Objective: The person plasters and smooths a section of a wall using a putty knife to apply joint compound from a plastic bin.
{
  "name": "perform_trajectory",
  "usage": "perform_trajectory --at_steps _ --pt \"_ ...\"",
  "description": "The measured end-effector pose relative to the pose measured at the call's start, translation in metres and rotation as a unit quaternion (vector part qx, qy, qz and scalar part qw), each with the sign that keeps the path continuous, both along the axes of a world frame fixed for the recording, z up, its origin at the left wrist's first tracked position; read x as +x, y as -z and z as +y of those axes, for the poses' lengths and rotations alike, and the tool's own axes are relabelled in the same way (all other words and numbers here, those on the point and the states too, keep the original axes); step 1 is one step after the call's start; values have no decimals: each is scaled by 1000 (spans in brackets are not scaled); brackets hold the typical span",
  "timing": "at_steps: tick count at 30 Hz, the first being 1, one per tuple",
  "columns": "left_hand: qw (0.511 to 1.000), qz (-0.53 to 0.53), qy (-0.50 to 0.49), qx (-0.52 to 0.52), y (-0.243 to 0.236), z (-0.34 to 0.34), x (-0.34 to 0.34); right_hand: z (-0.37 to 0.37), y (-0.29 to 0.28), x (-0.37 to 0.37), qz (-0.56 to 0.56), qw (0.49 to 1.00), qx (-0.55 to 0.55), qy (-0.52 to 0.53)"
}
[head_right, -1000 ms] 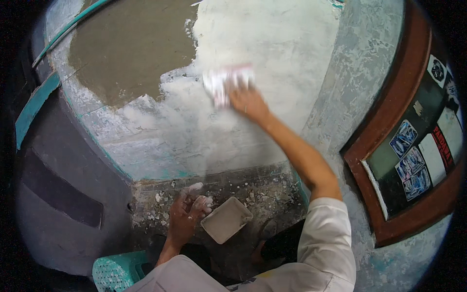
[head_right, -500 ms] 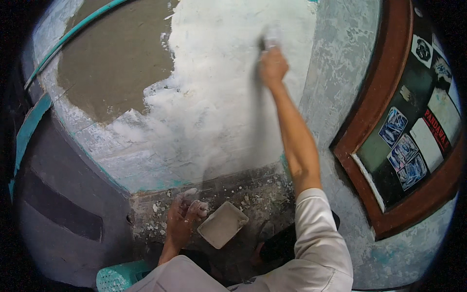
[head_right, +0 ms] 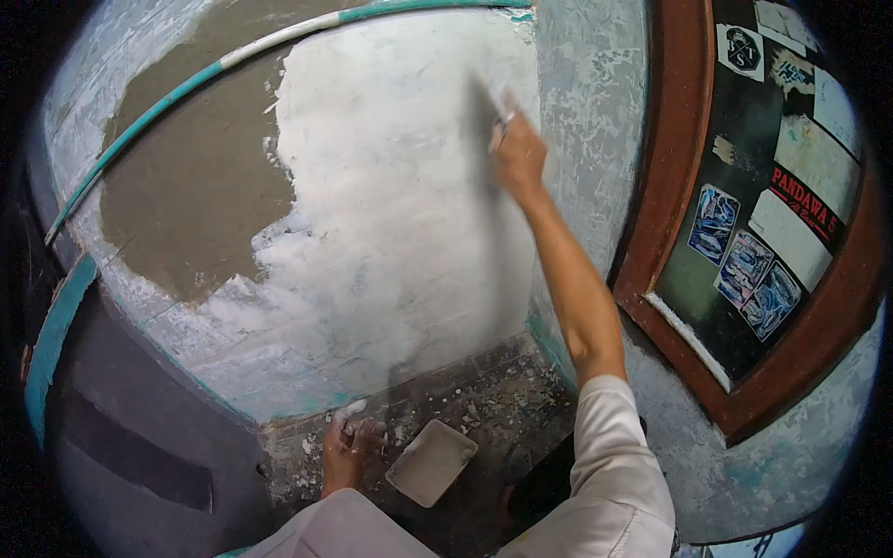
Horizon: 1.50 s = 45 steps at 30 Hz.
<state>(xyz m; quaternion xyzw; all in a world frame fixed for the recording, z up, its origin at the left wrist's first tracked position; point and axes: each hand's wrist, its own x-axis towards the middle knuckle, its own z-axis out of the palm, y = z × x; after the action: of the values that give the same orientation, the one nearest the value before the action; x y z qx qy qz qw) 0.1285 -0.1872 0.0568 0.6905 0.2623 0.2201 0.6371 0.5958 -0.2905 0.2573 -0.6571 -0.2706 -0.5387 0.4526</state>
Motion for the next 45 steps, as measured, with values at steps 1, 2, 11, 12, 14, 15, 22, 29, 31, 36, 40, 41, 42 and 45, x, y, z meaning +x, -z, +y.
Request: perform_trajectory --at_steps 1,2,11,12,14,15,22,29,31,36,40,41,42,45 --pt "1000 4 -2 10 1 -1 2 -17 -19 38 -36 996 -12 79" --pt "1000 5 -7 10 1 2 1 -17 -37 47 7 991 -42 124" --pt "1000 15 -8 19 9 9 13 0 -80 90 -81 984 -93 133" --pt "1000 13 -12 -3 11 9 14 5 -83 85 -61 986 -93 125" --pt "999 11 -14 -27 16 10 15 2 -90 85 -50 985 -105 124" --pt "1000 15 -8 -7 19 12 14 4 -93 85 -40 985 -117 124" --pt "999 4 7 -50 -3 1 22 20 -90 98 -65 982 -110 142" --pt "998 -14 18 -51 4 -1 20 -10 -45 45 -2 993 -115 23" --pt "999 -15 14 -50 5 -1 19 -28 -56 55 92 993 -67 31" --pt "1000 21 3 7 12 6 17 -24 -96 85 127 985 -32 114" --pt "999 24 -1 28 16 6 18 2 -105 96 112 987 -40 105" --pt "999 26 -2 28 16 6 17 8 -103 94 114 987 -40 104" --pt "1000 17 1 15 16 5 17 12 -102 92 107 988 -37 104" --pt "1000 13 -2 -3 14 5 15 27 -97 77 88 988 -73 108"
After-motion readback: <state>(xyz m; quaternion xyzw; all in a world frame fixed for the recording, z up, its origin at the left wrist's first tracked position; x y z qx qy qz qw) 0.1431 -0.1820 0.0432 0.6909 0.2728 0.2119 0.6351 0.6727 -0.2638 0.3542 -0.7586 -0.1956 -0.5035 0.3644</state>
